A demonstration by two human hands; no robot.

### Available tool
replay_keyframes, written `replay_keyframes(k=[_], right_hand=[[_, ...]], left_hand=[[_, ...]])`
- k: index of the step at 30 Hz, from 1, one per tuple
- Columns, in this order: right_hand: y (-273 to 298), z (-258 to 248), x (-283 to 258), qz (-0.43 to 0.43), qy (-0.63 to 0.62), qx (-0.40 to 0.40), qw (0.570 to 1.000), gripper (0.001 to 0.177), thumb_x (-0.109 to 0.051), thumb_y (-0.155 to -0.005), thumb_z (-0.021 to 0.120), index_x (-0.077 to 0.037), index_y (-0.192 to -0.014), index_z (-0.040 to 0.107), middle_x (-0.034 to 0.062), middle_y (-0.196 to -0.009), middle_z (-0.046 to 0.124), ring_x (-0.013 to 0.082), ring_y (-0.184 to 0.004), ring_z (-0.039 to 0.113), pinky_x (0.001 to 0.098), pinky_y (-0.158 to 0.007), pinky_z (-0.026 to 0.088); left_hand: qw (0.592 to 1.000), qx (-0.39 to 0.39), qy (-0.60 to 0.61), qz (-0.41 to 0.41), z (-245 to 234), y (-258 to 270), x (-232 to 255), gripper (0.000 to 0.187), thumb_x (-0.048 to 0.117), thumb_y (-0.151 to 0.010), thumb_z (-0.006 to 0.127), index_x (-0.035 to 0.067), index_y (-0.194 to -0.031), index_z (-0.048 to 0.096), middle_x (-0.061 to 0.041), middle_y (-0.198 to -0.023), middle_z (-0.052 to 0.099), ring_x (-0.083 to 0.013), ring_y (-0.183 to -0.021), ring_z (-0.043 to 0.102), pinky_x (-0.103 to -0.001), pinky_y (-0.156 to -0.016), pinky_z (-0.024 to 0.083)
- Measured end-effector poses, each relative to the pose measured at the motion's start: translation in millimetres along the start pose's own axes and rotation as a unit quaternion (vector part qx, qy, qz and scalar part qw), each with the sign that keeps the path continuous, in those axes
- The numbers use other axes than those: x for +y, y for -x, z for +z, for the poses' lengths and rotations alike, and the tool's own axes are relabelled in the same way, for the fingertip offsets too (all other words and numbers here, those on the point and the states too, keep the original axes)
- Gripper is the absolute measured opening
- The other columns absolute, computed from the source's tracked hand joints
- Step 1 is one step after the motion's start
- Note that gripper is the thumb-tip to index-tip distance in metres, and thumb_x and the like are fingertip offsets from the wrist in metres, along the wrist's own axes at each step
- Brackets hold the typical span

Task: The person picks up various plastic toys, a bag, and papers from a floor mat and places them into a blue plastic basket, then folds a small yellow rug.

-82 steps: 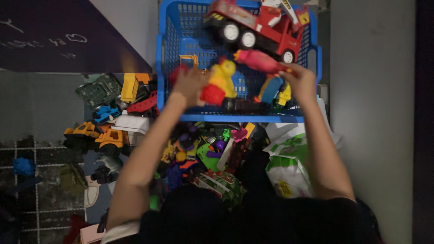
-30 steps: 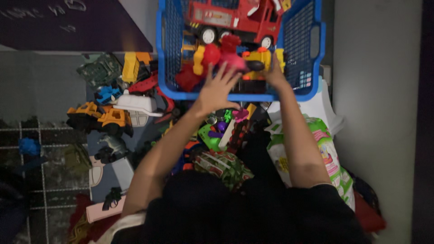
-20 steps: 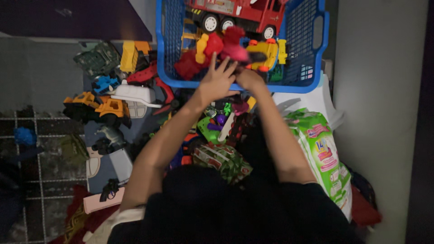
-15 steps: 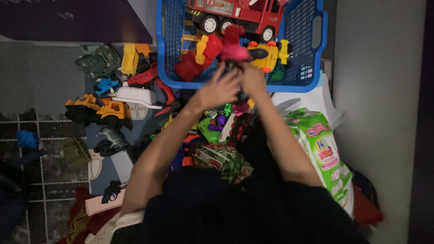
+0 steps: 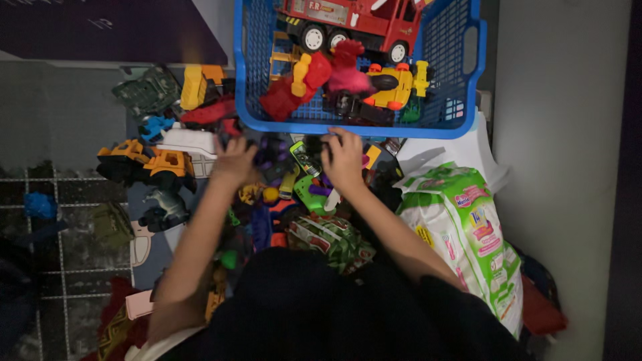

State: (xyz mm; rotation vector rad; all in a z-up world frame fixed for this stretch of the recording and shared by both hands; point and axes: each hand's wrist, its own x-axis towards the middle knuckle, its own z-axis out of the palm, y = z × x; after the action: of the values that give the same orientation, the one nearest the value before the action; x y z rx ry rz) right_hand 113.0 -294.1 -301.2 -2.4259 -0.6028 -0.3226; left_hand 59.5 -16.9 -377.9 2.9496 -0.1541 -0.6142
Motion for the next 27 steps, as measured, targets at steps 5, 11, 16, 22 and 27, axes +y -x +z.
replay_keyframes(k=[5, 11, 16, 22, 27], right_hand=[[1.6, 1.6, 3.9, -0.004, -0.037, -0.012, 0.999, 0.028, -0.002, -0.083, 0.072, -0.006, -0.109, 0.065, 0.0171, -0.128, 0.059, 0.0395, -0.113, 0.054, 0.0487, -0.099, 0.046], [31.6, 20.7, 28.1, 0.070, 0.035, -0.067, 0.995, 0.022, -0.014, -0.088, 0.076, -0.012, -0.106, 0.065, 0.0131, -0.115, 0.059, 0.0376, -0.111, 0.056, 0.0504, -0.097, 0.046], [50.2, 30.7, 50.9, 0.148, 0.134, -0.145, 0.969, 0.079, -0.039, -0.064, 0.083, -0.016, -0.135, 0.057, 0.0260, -0.135, 0.049, 0.0507, -0.122, 0.048, 0.0646, -0.098, 0.040], [68.0, 60.8, 95.9, 0.203, 0.237, -0.320, 0.895, 0.074, -0.032, -0.084, 0.074, -0.028, -0.151, 0.043, 0.0226, -0.151, 0.042, 0.0473, -0.134, 0.043, 0.0647, -0.108, 0.034], [75.6, 73.0, 111.7, 0.087, 0.298, -0.212, 0.927, 0.081, -0.020, -0.072, 0.066, -0.026, -0.150, 0.043, 0.0228, -0.140, 0.051, 0.0497, -0.124, 0.050, 0.0668, -0.094, 0.034]], left_hand=[[0.985, 0.014, -0.170, -0.038, 50.5, -21.7, -40.6, 0.071, 0.037, -0.087, 0.063, 0.042, -0.152, 0.034, -0.015, -0.166, 0.004, -0.0508, -0.152, 0.019, -0.079, -0.106, 0.014], [0.996, -0.069, -0.048, -0.028, 27.0, -19.2, -29.5, 0.064, 0.030, -0.085, 0.067, 0.031, -0.145, 0.044, -0.019, -0.165, 0.014, -0.0556, -0.142, 0.032, -0.080, -0.102, 0.025], [0.998, -0.043, 0.026, 0.021, -2.2, -0.7, -8.4, 0.052, 0.007, -0.086, 0.064, 0.017, -0.137, 0.059, -0.013, -0.143, 0.050, -0.0359, -0.106, 0.069, -0.079, -0.109, 0.028], [0.996, -0.019, 0.088, 0.027, -40.8, 14.2, 6.7, 0.066, 0.018, -0.072, 0.081, 0.015, -0.134, 0.059, -0.016, -0.136, 0.051, -0.0391, -0.116, 0.062, -0.067, -0.109, 0.034], [0.965, 0.023, 0.262, 0.019, -58.0, 31.2, 20.9, 0.064, 0.024, -0.076, 0.085, 0.017, -0.135, 0.059, -0.015, -0.120, 0.059, -0.0367, -0.111, 0.063, -0.053, -0.100, 0.047]])
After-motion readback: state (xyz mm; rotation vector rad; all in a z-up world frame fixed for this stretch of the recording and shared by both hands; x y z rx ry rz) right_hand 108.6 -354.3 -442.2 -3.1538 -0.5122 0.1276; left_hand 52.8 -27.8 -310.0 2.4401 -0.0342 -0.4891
